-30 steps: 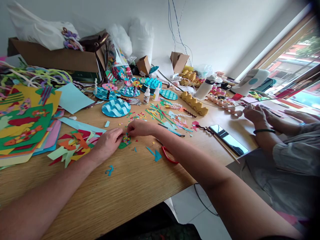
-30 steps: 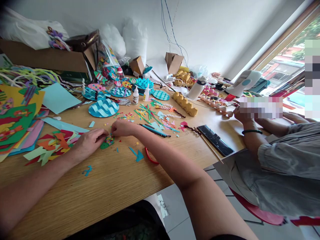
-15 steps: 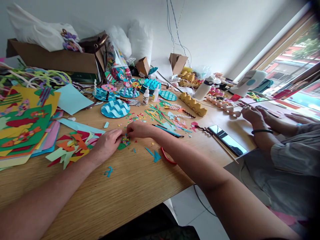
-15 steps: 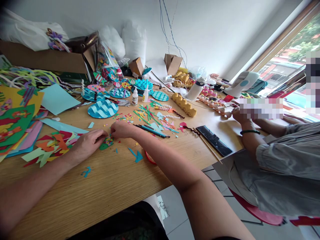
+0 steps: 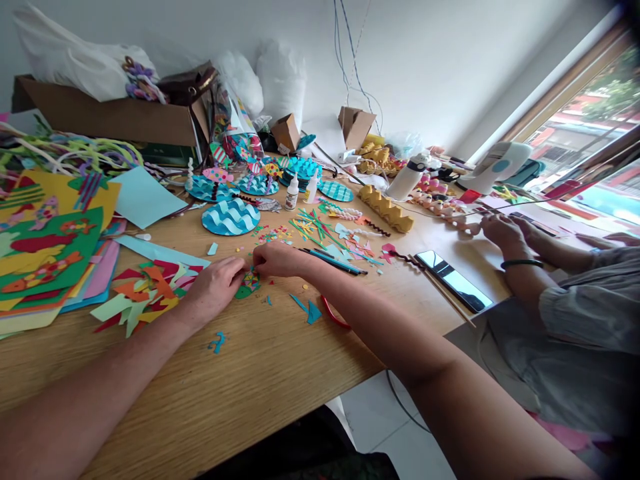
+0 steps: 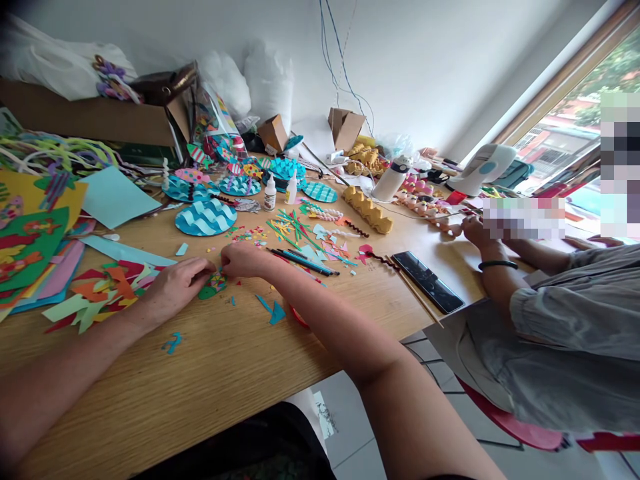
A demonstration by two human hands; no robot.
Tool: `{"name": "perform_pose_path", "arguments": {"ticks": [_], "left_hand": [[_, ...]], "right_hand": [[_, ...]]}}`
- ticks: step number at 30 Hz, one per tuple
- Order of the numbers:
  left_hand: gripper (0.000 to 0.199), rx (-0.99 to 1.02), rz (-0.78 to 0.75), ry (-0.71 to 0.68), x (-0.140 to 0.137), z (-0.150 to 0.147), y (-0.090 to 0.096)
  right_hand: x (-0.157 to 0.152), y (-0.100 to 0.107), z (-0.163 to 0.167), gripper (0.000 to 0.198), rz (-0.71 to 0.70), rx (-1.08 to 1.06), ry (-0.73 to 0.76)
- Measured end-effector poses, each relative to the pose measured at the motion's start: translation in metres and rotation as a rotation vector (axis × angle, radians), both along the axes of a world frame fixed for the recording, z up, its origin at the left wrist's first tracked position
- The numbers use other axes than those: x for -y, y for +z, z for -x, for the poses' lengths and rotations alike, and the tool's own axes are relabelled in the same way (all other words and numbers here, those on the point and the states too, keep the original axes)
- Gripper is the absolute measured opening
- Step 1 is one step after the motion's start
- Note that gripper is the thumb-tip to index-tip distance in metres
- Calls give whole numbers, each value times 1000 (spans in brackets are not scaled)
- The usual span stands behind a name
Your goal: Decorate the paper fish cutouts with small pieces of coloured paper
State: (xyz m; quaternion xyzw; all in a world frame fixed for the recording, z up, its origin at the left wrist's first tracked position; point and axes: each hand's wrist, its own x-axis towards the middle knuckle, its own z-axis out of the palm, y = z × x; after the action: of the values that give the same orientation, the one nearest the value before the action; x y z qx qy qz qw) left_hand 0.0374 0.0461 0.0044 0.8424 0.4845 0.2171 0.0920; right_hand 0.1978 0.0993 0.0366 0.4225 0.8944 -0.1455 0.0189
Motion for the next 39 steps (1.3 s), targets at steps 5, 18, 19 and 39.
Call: {"name": "perform_pose_path", "arguments": {"ticks": [5,18,19,39], "left_hand": [[17,-8,-8,-7,0,0,0],[14,17,-49,-32,-2,1,-3],[14,19,-51,-31,-2,1,-3],[15,-26,-50,-23,-2,1,-4]], "right_hand": [[1,0,2,23,5,-2,-23],[-5,-5,-7,20,100,-153,-54],[-5,-5,-7,20,104,-153,-59],[1,-7,1,20,15,-93,-115]]}}
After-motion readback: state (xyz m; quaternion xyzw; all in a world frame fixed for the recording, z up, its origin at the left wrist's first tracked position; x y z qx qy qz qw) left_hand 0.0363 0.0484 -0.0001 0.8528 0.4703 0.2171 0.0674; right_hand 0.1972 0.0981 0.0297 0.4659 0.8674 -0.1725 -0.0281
